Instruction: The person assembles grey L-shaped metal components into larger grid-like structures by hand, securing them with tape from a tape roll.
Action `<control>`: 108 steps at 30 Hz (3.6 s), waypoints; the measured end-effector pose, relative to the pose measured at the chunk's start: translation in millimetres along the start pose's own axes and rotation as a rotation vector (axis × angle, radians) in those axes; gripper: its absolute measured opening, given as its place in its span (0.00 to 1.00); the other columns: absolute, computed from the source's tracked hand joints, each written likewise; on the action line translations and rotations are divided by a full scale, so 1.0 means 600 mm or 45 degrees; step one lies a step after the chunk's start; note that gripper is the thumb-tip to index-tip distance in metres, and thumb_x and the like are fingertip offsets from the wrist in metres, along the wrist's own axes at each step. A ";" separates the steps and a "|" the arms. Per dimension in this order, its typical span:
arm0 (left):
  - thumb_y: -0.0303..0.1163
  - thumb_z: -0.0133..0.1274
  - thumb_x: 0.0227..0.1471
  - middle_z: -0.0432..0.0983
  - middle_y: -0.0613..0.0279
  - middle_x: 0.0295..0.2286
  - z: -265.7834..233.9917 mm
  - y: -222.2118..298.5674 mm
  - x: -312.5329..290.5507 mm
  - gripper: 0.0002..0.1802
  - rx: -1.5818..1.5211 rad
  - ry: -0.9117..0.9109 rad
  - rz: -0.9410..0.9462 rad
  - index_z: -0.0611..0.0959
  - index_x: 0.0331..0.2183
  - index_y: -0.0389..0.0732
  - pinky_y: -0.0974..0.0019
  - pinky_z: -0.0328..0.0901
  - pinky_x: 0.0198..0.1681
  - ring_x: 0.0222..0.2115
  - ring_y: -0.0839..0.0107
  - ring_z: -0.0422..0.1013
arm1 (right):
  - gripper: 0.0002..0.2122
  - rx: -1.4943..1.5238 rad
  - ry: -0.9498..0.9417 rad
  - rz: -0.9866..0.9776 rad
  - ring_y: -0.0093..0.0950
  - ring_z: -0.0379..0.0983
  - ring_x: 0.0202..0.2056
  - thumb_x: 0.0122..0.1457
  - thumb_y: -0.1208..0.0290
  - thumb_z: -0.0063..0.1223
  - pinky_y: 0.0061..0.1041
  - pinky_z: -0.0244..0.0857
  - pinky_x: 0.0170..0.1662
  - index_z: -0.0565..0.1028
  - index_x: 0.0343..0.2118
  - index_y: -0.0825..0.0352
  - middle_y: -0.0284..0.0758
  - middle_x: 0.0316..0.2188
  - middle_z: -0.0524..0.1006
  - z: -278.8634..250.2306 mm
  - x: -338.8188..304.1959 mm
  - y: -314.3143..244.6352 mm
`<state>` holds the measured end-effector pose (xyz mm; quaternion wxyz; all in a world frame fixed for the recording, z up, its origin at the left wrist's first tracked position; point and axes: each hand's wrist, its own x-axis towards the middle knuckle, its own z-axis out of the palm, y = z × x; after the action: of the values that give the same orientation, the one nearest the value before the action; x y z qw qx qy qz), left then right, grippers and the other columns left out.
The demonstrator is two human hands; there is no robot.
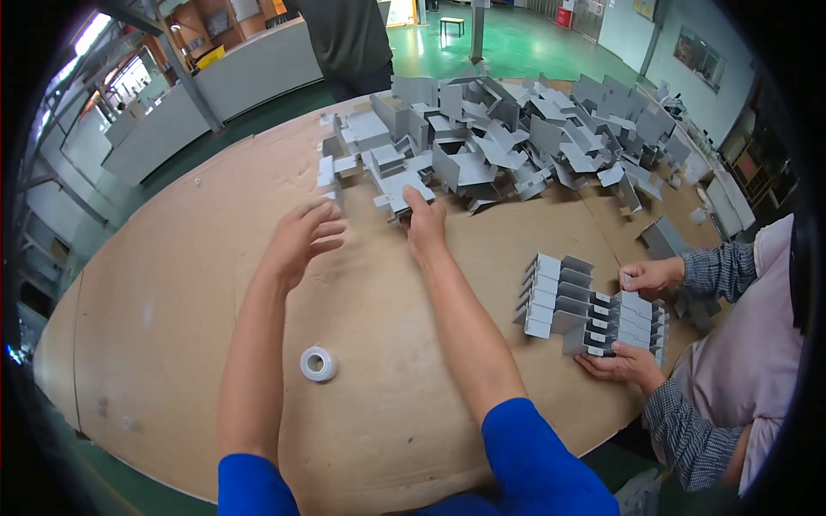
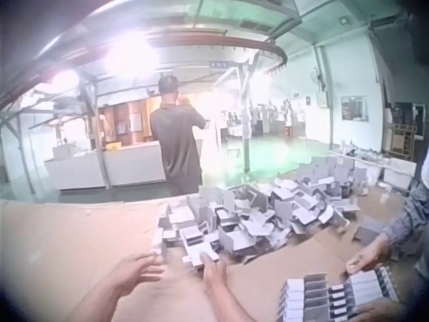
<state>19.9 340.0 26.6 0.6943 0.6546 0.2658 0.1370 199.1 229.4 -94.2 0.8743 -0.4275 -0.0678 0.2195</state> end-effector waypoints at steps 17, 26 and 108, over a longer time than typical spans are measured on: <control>0.57 0.65 0.51 0.76 0.59 0.40 -0.043 0.028 -0.048 0.36 -0.361 -0.057 -0.006 0.75 0.51 0.41 0.56 0.72 0.46 0.38 0.64 0.76 | 0.19 -1.193 -0.758 -1.121 0.37 0.77 0.35 0.52 0.74 0.63 0.34 0.71 0.40 0.78 0.49 0.68 0.43 0.38 0.81 0.044 -0.293 -0.094; 0.45 0.70 0.48 0.79 0.55 0.33 -0.200 -0.044 -0.174 0.24 -0.930 0.344 0.319 0.77 0.40 0.44 0.55 0.77 0.43 0.36 0.62 0.80 | 0.26 -1.217 -0.849 -1.062 0.38 0.75 0.42 0.51 0.71 0.66 0.36 0.71 0.44 0.72 0.55 0.68 0.43 0.47 0.77 0.042 -0.431 -0.059; 0.55 0.68 0.49 0.80 0.64 0.28 -0.061 -0.164 -0.285 0.24 -0.960 0.451 -0.290 0.81 0.38 0.49 0.60 0.76 0.32 0.27 0.68 0.77 | 0.07 -2.064 -1.423 -0.455 0.53 0.75 0.31 0.57 0.74 0.48 0.48 0.69 0.37 0.69 0.33 0.74 0.52 0.26 0.77 0.027 -0.501 -0.096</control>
<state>-156.4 268.1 -37.7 0.8392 0.2879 0.3828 0.2574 -56.1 76.9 -18.5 0.1817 -0.7136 -0.6616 0.1419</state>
